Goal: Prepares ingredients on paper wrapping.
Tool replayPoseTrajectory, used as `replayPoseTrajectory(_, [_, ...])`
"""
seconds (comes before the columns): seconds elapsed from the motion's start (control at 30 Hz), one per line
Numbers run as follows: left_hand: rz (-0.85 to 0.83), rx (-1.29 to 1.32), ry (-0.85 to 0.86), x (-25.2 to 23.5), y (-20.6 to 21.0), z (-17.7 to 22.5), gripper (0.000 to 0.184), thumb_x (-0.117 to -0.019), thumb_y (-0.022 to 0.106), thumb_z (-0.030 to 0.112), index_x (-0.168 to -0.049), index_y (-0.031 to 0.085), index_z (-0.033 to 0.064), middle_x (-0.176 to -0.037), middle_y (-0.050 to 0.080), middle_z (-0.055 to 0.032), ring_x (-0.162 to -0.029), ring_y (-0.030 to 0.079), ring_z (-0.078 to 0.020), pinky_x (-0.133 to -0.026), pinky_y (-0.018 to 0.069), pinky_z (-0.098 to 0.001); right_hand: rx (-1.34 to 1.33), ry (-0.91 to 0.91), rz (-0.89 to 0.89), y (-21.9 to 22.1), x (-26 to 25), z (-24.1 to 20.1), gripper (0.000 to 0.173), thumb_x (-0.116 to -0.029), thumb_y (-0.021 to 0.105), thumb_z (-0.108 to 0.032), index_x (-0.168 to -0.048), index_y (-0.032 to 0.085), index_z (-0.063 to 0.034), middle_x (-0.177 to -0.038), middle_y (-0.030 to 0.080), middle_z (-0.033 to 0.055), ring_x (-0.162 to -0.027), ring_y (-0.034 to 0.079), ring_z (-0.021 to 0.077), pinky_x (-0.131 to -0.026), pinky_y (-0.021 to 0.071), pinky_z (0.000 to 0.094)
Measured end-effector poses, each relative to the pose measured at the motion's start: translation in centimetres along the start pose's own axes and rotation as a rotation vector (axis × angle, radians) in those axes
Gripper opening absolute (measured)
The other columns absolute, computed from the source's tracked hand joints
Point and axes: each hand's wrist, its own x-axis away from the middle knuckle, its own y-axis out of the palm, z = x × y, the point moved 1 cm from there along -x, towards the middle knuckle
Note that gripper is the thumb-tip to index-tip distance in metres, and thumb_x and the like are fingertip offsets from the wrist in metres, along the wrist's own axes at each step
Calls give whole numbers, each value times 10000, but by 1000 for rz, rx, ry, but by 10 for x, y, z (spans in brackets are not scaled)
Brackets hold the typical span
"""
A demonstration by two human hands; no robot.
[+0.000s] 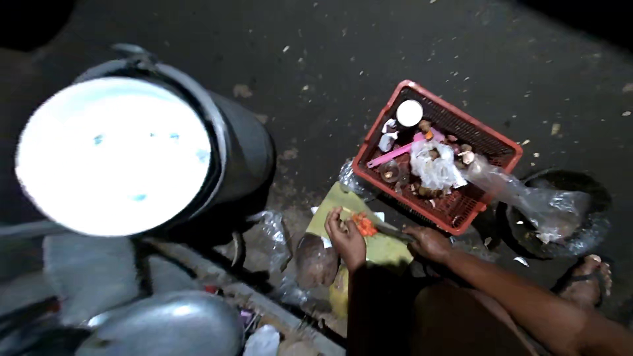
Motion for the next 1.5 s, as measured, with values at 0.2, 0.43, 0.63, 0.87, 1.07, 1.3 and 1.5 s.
replayPoseTrajectory(0.2, [-100, -204, -307, 6, -36, -68, 550, -1007, 522, 13, -1526, 350, -52, -1594, 343, -269, -1461, 387, -365, -1165, 377, -464, 7, 73, -7, -14, 2, 9, 466, -1031, 529, -149, -1496, 525, -123, -1389, 612, 211, -1282, 602, 373, -1083, 470, 552])
replayPoseTrajectory(0.43, [133, -260, -183, 111, 25, -147, 677, -922, 651, 142, -1503, 385, -85, -1357, 569, -316, -1182, 626, -371, -990, 533, -440, 40, 69, -7, -12, 5, 14, 463, -1029, 543, -158, -1492, 529, -158, -1377, 627, 198, -1281, 608, 362, -1090, 473, 546])
replayPoseTrajectory(0.63, [-74, -34, -696, 75, 26, -108, 553, -1054, 570, 189, -1508, 386, -69, -1485, 475, -296, -1350, 504, -400, -1132, 405, -514, 115, 105, -57, -15, 16, 1, 481, -1033, 540, -141, -1509, 509, -199, -1404, 586, 226, -1271, 596, 413, -1049, 477, 598])
replayPoseTrajectory(0.87, [70, 125, -612, 90, 17, -94, 347, -1068, 548, 172, -1314, 543, -73, -1143, 630, -242, -952, 629, -273, -871, 526, -440, 177, 52, -16, -21, 31, -7, 483, -1013, 540, -90, -1475, 542, -233, -1409, 563, 237, -1177, 631, 450, -936, 521, 629])
replayPoseTrajectory(1.07, [147, 431, -470, 125, -8, -55, 328, -1069, 492, 76, -1372, 440, -38, -1145, 628, -153, -862, 693, -133, -695, 609, -328, 231, -51, 21, -35, 56, -23, 480, -1017, 538, -78, -1472, 544, -230, -1383, 566, 243, -1084, 663, 447, -880, 545, 616])
replayPoseTrajectory(1.3, [-181, 191, -77, 133, -23, 5, 402, -971, 627, 54, -1293, 516, -159, -1115, 681, -220, -1008, 688, -119, -900, 571, -283, 334, -95, 204, -90, 122, -32, 448, -998, 571, -46, -1410, 604, -219, -1354, 605, 235, -1013, 695, 459, -823, 564, 636])
replayPoseTrajectory(1.5, [-785, 144, -118, 114, 24, 42, 330, -1004, 635, 159, -1235, 617, -76, -1083, 719, -158, -965, 720, -145, -895, 594, -332, 495, 63, 352, -142, 191, 10, 457, -999, 596, -40, -1407, 624, -243, -1310, 627, 247, -950, 696, 487, -785, 552, 669])
